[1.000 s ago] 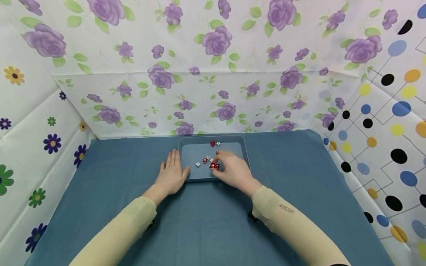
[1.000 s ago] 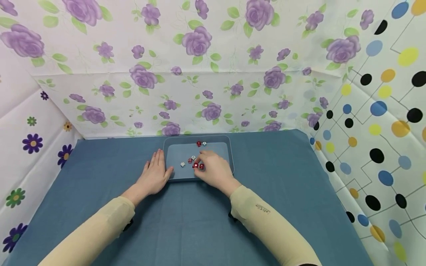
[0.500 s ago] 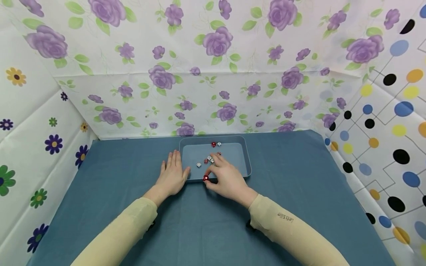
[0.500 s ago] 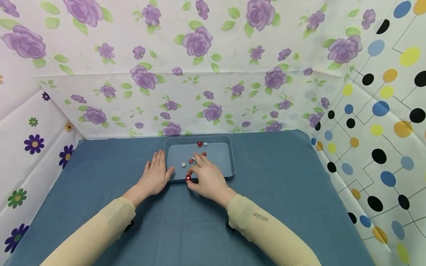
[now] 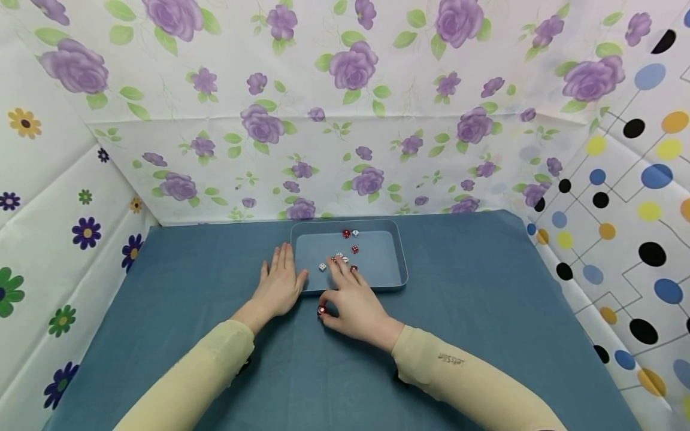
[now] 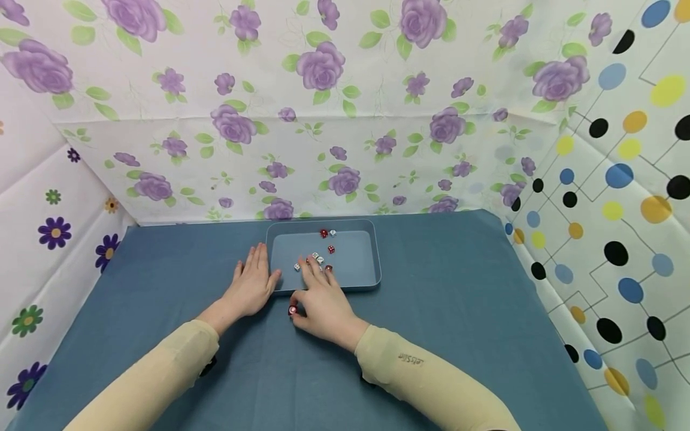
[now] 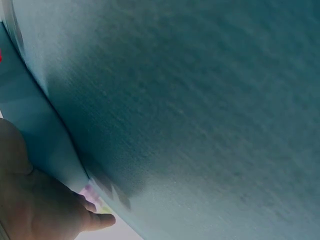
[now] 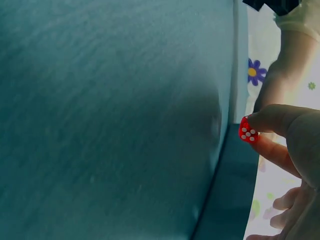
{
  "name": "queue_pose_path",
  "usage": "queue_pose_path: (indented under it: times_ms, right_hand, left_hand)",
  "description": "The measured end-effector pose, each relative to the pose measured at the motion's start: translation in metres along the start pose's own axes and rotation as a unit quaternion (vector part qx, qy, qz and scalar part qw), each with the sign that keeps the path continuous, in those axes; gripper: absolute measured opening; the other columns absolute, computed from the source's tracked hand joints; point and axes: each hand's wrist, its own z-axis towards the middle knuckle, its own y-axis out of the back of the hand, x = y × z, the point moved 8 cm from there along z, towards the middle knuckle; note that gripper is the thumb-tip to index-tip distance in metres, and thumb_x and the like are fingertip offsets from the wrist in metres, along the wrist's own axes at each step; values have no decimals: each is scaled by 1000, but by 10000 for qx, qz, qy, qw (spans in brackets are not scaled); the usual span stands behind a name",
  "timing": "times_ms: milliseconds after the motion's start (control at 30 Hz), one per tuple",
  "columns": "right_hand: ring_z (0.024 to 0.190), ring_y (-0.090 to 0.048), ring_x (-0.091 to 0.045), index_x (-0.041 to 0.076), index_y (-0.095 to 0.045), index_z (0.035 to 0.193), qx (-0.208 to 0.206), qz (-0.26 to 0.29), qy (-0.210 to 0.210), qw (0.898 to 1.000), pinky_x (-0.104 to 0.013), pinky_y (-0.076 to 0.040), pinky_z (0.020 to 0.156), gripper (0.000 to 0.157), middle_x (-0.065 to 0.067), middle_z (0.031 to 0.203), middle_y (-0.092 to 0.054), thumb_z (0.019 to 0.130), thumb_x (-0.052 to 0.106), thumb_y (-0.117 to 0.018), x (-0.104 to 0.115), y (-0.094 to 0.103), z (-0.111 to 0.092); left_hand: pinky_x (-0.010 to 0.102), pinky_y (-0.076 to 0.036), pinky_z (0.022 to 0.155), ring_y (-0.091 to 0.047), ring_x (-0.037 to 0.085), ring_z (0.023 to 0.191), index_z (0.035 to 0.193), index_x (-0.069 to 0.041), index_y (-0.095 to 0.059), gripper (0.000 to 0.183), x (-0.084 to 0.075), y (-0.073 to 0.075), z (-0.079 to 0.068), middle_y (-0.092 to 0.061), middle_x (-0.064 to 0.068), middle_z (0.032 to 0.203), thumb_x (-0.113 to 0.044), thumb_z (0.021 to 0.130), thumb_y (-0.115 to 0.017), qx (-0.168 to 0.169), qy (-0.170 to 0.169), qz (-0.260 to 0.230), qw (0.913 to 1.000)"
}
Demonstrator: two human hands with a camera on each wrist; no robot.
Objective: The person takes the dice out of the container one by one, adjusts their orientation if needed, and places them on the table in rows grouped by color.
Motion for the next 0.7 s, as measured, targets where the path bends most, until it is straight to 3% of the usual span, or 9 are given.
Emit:
queue_pose_path:
  times_ms: [700]
  right_hand:
    - [163,-14,-42,30,-80,102,302,-218,54,9993,-66,-28,123,10,-20,175,-25,98,39,-79,13,-16,2]
  left_hand:
    - [69,-10,126,-1,43,163,168,8,0,79,0,-1,0,-3,27,176,-39,117,-39,46,21,69,10000]
